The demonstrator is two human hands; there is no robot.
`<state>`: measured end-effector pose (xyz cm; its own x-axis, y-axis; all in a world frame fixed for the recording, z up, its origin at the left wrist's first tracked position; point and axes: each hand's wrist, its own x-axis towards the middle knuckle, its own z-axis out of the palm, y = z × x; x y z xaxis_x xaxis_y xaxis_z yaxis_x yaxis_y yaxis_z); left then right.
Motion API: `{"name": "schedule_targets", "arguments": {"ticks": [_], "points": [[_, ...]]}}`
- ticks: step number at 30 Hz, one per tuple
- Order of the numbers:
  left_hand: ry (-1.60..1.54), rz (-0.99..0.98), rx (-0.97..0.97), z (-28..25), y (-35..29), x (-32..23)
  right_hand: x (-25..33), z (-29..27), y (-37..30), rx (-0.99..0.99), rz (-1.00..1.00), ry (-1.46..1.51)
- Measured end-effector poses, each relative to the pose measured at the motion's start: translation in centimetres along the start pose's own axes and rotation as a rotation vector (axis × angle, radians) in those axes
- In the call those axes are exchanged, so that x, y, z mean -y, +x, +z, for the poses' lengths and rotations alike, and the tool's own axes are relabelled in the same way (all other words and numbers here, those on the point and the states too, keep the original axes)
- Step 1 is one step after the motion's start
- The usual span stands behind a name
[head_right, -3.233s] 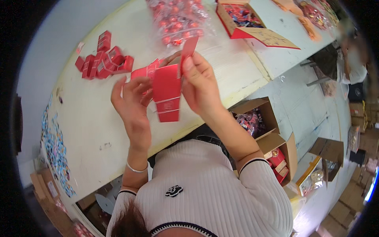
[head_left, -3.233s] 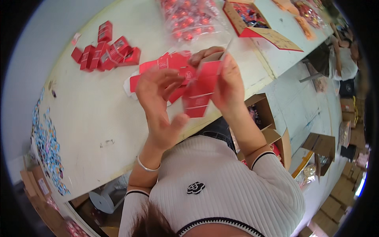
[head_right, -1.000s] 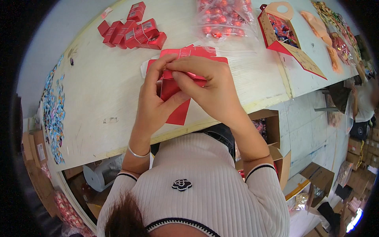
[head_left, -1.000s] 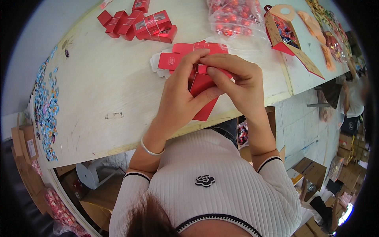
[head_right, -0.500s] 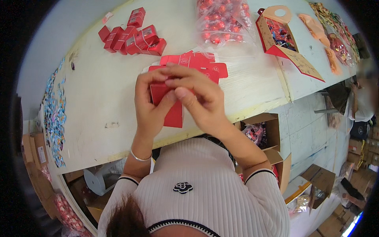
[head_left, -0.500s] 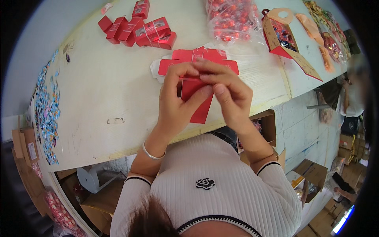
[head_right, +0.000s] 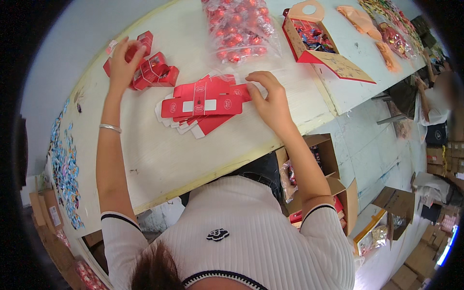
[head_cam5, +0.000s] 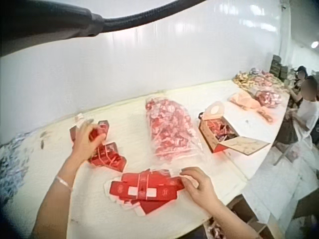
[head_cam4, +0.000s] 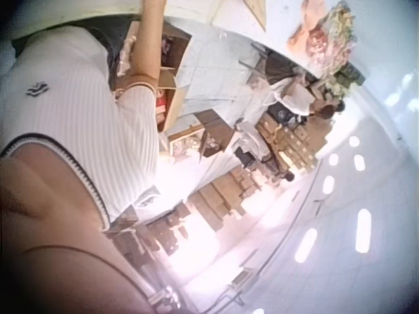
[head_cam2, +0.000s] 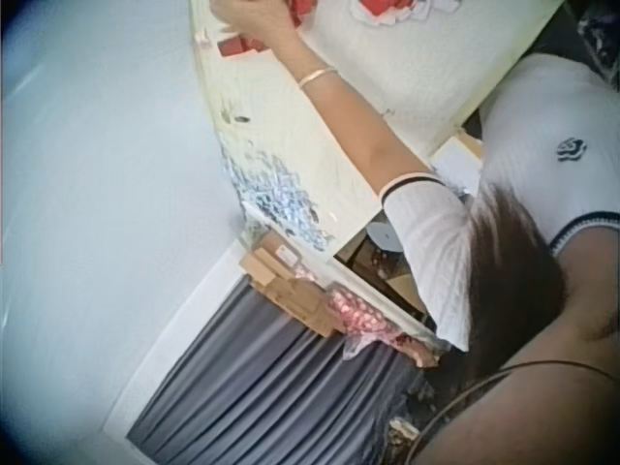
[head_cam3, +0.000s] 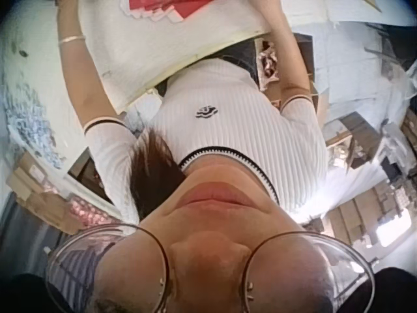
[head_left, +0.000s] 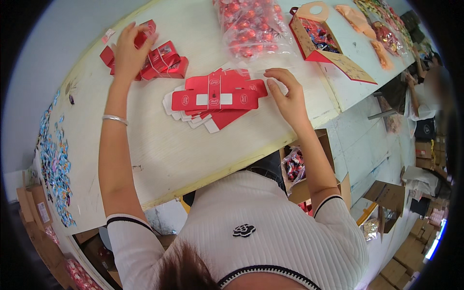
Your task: The person folds flat red cardboard pieces into small boxes, places a red-wrapped candy inside each, and closes the flaps. The finished boxes are stacked on the table. The person repeats this process continuously.
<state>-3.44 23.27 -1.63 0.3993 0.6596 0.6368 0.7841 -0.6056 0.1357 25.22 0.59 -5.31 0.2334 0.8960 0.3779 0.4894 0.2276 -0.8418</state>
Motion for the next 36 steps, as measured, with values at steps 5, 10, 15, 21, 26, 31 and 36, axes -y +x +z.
{"name": "schedule_targets", "arguments": {"ticks": [5, 10, 15, 21, 26, 31, 36], "points": [[-0.652, 0.015, -0.015, -1.9, -4.2, -9.3, 0.2, 0.0, -1.3, 0.115, -0.204, -0.210], [-0.449, 0.275, 0.281, -5.2, -8.9, -14.0, 0.0, 1.4, -1.6, 0.223, -0.452, -0.473], [-1.044, -0.391, 0.193, -5.8, -15.7, -15.3, 1.5, 0.5, -1.8, -0.062, -0.400, -0.354], [-1.705, -0.768, 0.014, -5.5, -12.0, -19.7, 4.6, 3.7, -3.2, 0.030, -0.718, -0.338], [-1.988, -0.506, 0.387, -5.0, -11.6, -16.1, 6.6, 3.5, -3.3, 0.201, -0.618, -0.026], [-1.890, -0.492, 0.509, -6.4, -12.5, -17.0, 8.1, 2.7, 0.2, 0.037, -0.651, 0.025], [-1.652, -0.539, 0.599, -6.9, -12.8, -16.7, 9.7, 2.2, 1.2, 0.245, -0.548, 0.022]]}}
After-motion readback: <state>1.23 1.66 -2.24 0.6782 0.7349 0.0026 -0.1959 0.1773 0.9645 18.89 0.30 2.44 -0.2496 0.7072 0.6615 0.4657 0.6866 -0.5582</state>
